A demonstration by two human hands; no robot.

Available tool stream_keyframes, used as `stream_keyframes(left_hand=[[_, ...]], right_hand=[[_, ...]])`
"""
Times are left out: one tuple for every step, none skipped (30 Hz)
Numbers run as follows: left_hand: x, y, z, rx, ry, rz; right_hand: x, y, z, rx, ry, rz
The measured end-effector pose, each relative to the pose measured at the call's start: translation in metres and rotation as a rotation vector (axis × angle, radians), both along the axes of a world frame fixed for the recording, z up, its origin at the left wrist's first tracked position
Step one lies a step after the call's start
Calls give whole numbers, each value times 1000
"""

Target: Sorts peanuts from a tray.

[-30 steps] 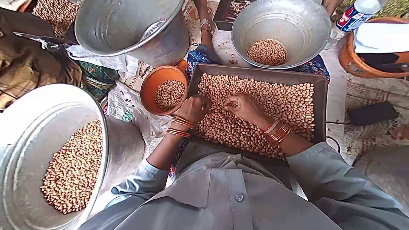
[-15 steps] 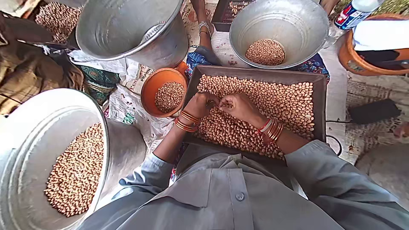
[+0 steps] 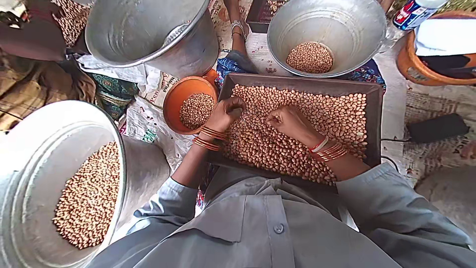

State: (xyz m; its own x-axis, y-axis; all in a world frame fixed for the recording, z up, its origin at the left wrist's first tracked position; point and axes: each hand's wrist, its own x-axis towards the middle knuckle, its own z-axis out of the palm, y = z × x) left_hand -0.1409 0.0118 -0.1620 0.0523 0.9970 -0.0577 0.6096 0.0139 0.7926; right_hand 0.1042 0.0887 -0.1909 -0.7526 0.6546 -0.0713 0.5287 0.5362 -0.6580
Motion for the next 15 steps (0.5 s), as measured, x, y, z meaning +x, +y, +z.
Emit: stream_keyframes(left_hand=[[0, 0, 1, -18, 5, -5], [3, -1, 3, -38, 55, -36], [8, -2, 4, -41, 127, -70], [16, -4, 3, -40, 206, -91], [23, -6, 3, -53, 275, -110], [27, -7, 2, -68, 335, -134], [30, -8, -1, -74, 361, -154], [32, -9, -5, -70, 375, -167], [32, -9, -8, -66, 384, -174], [34, -9, -9, -70, 389, -176], [35, -8, -9, -82, 392, -176], [36, -7, -7, -99, 398, -176], [37, -7, -5, -112, 404, -182], [37, -7, -6, -105, 411, -191], [38, -8, -6, -89, 413, -195]], right_hand=[[-3, -2, -2, 31, -23, 11], [-5, -4, -3, 51, -35, 19], [-7, -5, -4, 73, -37, 26], [-8, -5, -4, 96, -43, 37], [-8, -6, -5, 116, -46, 47], [-9, -7, -4, 122, -56, 54], [-9, -8, -3, 115, -75, 56], [-10, -8, -2, 107, -94, 57], [-10, -9, -1, 104, -106, 58], [-10, -9, -1, 104, -111, 57], [-10, -9, -1, 104, -117, 57], [-11, -9, -1, 103, -124, 56], [-11, -8, -2, 102, -132, 55], [-11, -8, -3, 105, -141, 55], [-12, -8, -5, 107, -147, 58]])
